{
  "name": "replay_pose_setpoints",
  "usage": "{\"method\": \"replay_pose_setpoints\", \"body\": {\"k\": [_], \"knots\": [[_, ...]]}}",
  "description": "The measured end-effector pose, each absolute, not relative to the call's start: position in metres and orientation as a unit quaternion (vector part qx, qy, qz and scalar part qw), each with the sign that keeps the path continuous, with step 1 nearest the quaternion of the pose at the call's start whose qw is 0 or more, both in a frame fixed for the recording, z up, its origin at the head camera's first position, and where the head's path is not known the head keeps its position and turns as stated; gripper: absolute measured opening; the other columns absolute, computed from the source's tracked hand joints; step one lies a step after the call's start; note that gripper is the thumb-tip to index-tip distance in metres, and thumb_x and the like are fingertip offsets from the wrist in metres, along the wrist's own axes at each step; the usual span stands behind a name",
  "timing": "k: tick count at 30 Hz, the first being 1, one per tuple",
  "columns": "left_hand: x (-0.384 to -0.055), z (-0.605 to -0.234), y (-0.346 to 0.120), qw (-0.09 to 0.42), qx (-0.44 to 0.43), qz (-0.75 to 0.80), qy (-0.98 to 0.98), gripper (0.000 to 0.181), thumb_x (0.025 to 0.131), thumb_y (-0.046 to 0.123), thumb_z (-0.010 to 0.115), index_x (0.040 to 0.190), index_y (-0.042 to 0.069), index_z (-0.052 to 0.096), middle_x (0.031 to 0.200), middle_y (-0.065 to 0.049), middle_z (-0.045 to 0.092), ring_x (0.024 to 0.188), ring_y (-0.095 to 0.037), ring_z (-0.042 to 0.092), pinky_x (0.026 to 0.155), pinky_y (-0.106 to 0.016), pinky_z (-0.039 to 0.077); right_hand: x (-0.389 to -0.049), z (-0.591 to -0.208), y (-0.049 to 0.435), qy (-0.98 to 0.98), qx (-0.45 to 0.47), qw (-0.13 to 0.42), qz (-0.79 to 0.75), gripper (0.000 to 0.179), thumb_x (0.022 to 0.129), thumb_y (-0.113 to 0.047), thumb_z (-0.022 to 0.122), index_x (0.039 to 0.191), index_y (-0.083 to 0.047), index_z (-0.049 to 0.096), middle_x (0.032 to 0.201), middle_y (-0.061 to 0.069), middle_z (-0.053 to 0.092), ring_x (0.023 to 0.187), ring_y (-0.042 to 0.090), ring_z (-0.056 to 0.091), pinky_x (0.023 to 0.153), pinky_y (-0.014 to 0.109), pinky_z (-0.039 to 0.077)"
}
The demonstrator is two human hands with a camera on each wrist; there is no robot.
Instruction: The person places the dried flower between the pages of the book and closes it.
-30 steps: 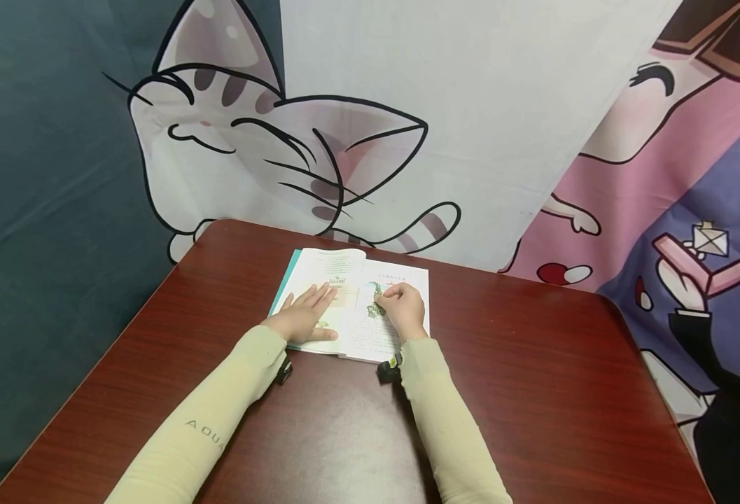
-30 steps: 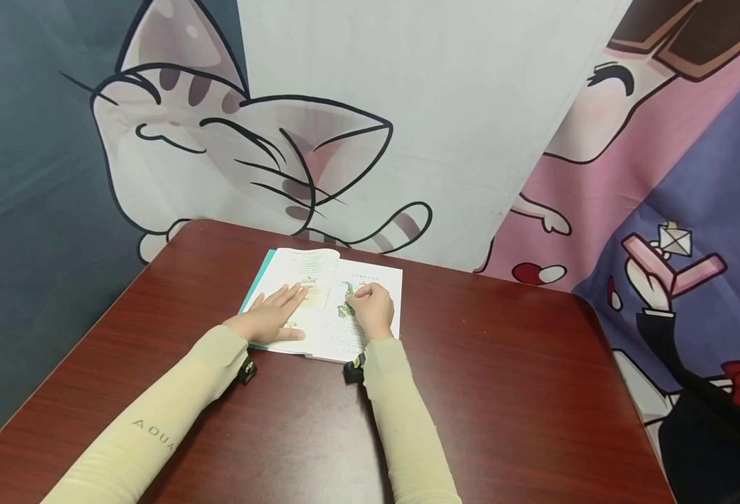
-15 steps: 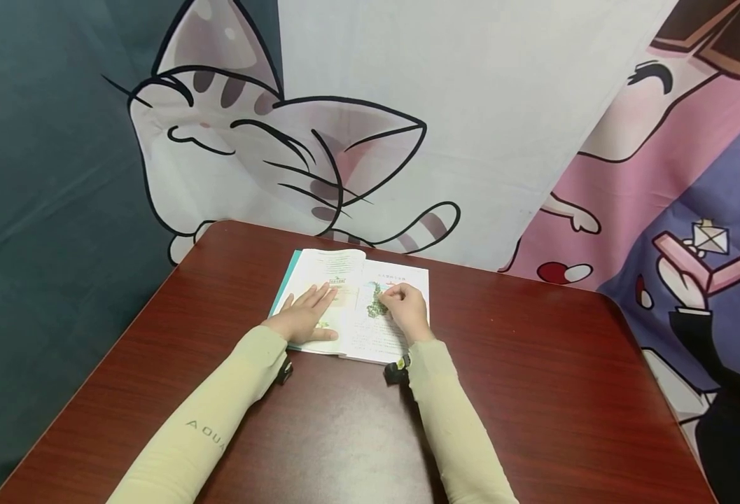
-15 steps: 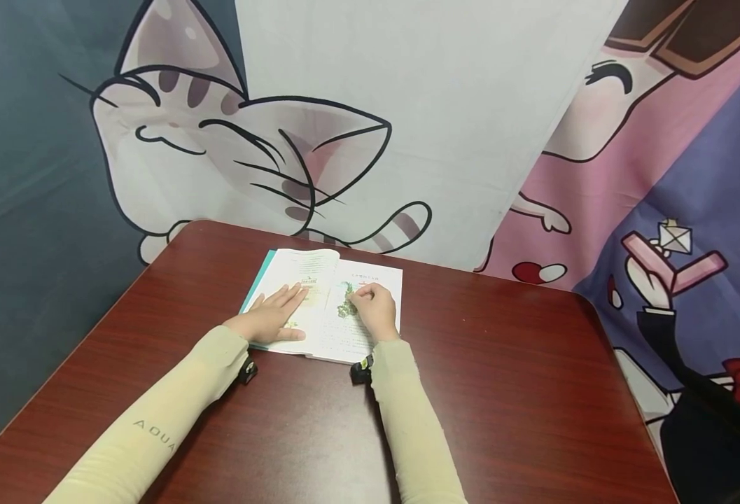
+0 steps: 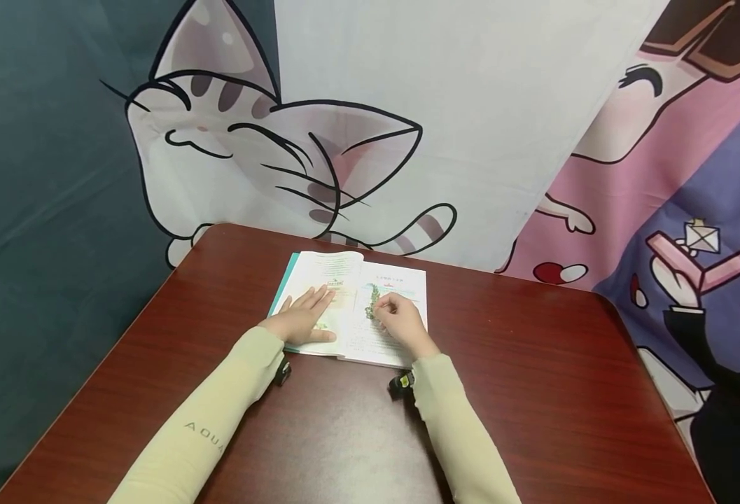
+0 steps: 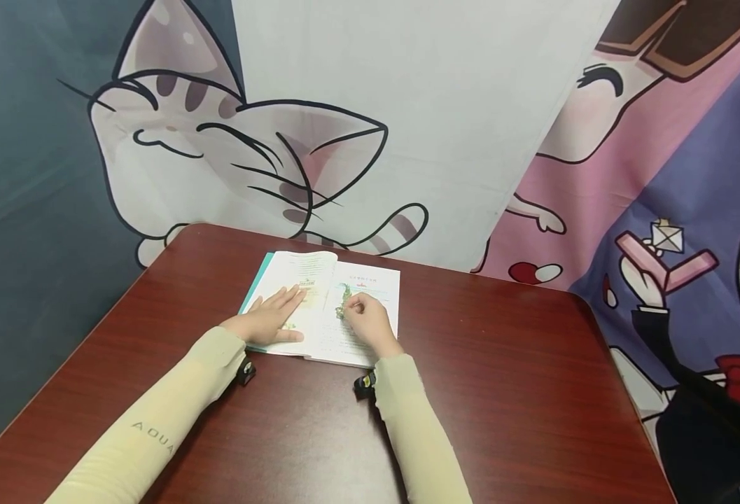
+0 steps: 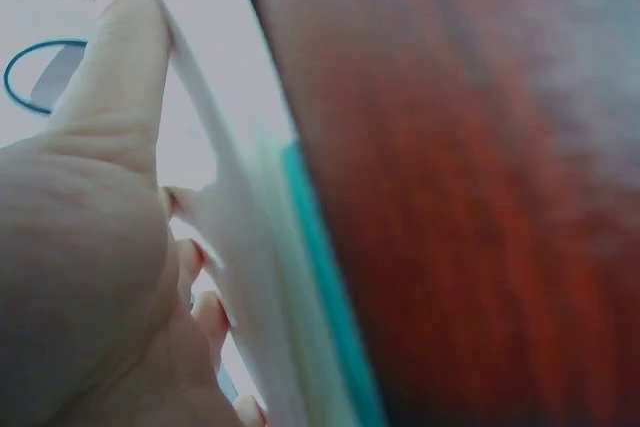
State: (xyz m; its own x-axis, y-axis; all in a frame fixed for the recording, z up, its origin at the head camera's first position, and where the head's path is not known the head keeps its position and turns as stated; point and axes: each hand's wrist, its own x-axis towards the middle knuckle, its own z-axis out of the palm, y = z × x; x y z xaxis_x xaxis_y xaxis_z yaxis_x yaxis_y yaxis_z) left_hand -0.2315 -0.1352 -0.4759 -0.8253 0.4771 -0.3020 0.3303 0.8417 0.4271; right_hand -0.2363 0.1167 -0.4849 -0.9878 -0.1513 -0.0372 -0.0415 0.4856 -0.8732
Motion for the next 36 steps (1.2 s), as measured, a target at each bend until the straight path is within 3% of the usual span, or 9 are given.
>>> {"method": "replay_pose_setpoints", "body": {"k": [6, 13, 22, 29, 36], "knots": [[-0.234, -0.468, -0.139, 0.201, 0.223, 0.2, 0.933, 0.093, 0.099, 0.052, 0.06, 0.164, 0.008, 0.01, 0.169, -0.018, 0.005, 0.155, -0.04, 0.004, 0.118, -0.068, 0.007, -0.219, -0.478, 0.109, 0.892, -0.091, 0.063, -0.438, 0.01, 0.095, -0.015, 0.068, 0.104, -0.011, 0.068, 0.084, 0.0, 0.063, 0.075, 0.014, 0.057, 0.073, 0.032, 0.048], [-0.234, -0.464, -0.149, 0.177, 0.204, 0.251, 0.93, 0.079, 0.101, 0.038, 0.062, 0.161, 0.005, 0.023, 0.167, -0.023, 0.015, 0.153, -0.044, 0.013, 0.121, -0.059, 0.017, -0.199, -0.471, 0.091, 0.904, -0.15, 0.088, -0.391, 0.056, 0.084, -0.02, 0.082, 0.129, 0.005, 0.059, 0.093, 0.007, 0.062, 0.082, 0.018, 0.056, 0.076, 0.035, 0.05], [-0.232, -0.464, -0.155, 0.152, 0.159, 0.257, 0.941, 0.071, 0.102, 0.034, 0.059, 0.159, 0.004, 0.03, 0.164, -0.026, 0.02, 0.151, -0.043, 0.022, 0.118, -0.058, 0.025, -0.183, -0.467, 0.062, 0.919, -0.177, 0.08, -0.344, 0.071, 0.069, -0.016, 0.093, 0.128, -0.001, 0.056, 0.101, 0.007, 0.067, 0.087, 0.017, 0.06, 0.08, 0.036, 0.052], [-0.228, -0.467, -0.162, 0.122, 0.141, 0.268, 0.945, 0.069, 0.102, 0.033, 0.06, 0.157, 0.001, 0.034, 0.162, -0.027, 0.027, 0.149, -0.043, 0.026, 0.117, -0.058, 0.028, -0.177, -0.466, 0.049, 0.953, -0.136, 0.064, -0.264, 0.08, 0.067, -0.02, 0.095, 0.129, 0.002, 0.05, 0.1, 0.014, 0.066, 0.088, 0.031, 0.066, 0.074, 0.046, 0.054], [-0.226, -0.465, -0.165, 0.105, 0.104, 0.298, 0.943, 0.067, 0.103, 0.031, 0.058, 0.158, 0.001, 0.031, 0.161, -0.025, 0.03, 0.149, -0.042, 0.027, 0.118, -0.057, 0.027, -0.175, -0.465, 0.046, 0.967, -0.124, 0.056, -0.214, 0.081, 0.072, -0.021, 0.091, 0.135, 0.007, 0.048, 0.096, 0.017, 0.065, 0.081, 0.031, 0.065, 0.062, 0.045, 0.053]]}}
